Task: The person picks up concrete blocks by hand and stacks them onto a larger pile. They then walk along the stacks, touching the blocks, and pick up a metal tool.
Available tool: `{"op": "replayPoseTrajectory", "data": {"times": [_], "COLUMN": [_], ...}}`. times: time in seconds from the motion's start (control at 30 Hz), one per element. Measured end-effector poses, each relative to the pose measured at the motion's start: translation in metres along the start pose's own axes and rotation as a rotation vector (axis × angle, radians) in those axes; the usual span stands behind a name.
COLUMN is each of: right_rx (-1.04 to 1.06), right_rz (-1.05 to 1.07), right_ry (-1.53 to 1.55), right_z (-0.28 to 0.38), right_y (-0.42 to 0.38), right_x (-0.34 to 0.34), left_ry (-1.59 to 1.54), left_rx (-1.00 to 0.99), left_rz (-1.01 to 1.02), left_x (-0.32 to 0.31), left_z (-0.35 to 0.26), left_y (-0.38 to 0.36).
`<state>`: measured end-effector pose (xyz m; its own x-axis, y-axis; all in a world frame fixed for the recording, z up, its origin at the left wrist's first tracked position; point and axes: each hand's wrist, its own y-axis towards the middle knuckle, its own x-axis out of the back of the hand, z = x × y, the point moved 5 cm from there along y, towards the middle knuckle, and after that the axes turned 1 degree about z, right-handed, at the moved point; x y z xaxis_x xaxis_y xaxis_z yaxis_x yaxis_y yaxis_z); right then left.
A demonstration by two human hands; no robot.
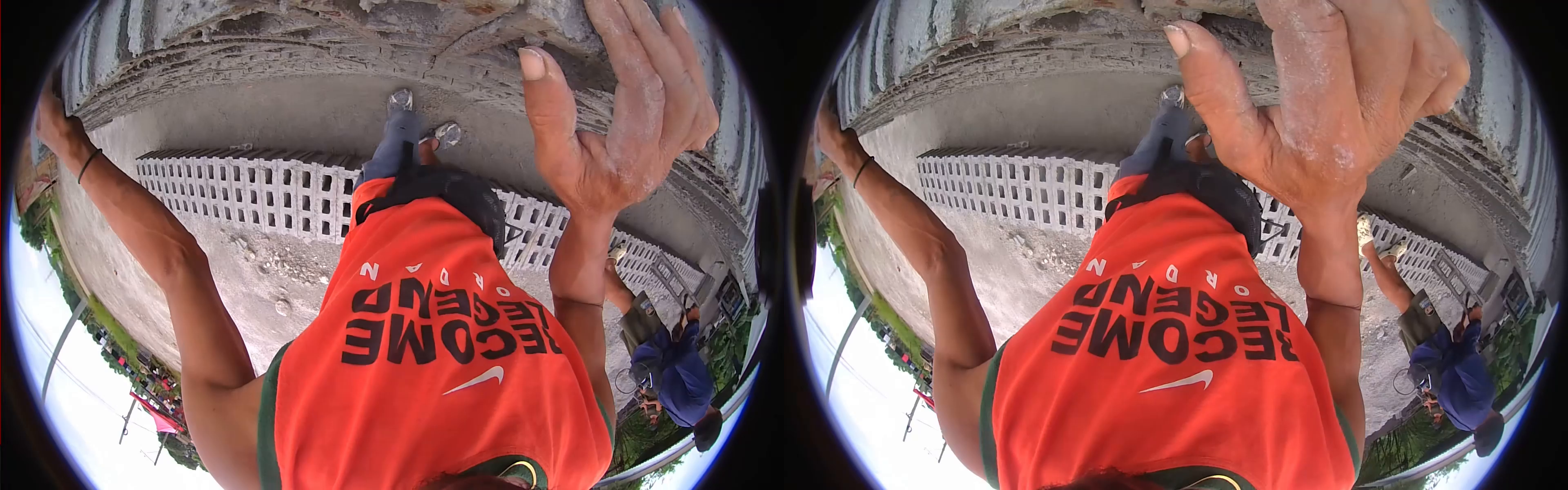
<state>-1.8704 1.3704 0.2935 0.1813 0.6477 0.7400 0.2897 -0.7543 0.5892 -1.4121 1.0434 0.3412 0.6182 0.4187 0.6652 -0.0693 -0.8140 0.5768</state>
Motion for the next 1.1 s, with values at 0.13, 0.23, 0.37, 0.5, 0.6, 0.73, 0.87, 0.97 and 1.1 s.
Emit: {"op": "replayPoseTrajectory", "data": {"times": [0.13, 0.23, 0.37, 0.5, 0.6, 0.73, 0.87, 0.97, 1.1], "right_rx": [-0.181, -0.058, -0.305, -0.439, -0.617, -0.804, -0.648, -0.629, -0.552], "right_rz": [0.102, -0.062, -0.368, -0.29, -0.254, -0.211, -0.198, -0.191, -0.157], "right_ry": [0.347, 0.552, 0.421, 0.19, 0.179, 0.299, 0.492, 0.597, 0.688], "right_z": [0.008, -0.047, -0.111, -0.178, -0.217, -0.244, -0.243, -0.216, -0.22], "right_y": [0.019, -0.006, -0.031, -0.069, -0.099, -0.126, -0.124, -0.11, -0.115], "right_x": [0.024, 0.039, 0.069, 0.073, 0.061, 0.038, 0.037, 0.054, 0.057], "left_ry": [0.055, 0.095, 0.023, -0.044, -0.034, 0.097, 0.093, 0.035, 0.107], "left_rx": [0.049, 0.095, 0.072, -0.009, -0.042, -0.07, -0.152, -0.066, -0.109], "left_rz": [0.012, 0.0, 0.072, 0.051, -0.006, -0.026, 0.057, 0.041, 0.076], "left_x": [-0.001, 0.007, 0.016, -0.003, -0.03, -0.075, -0.08, -0.084, -0.084], "left_z": [-0.007, -0.024, -0.038, -0.143, -0.208, -0.24, -0.231, -0.233, -0.219], "left_y": [-0.006, -0.014, -0.013, -0.059, -0.098, -0.121, -0.113, -0.116, -0.114]}}
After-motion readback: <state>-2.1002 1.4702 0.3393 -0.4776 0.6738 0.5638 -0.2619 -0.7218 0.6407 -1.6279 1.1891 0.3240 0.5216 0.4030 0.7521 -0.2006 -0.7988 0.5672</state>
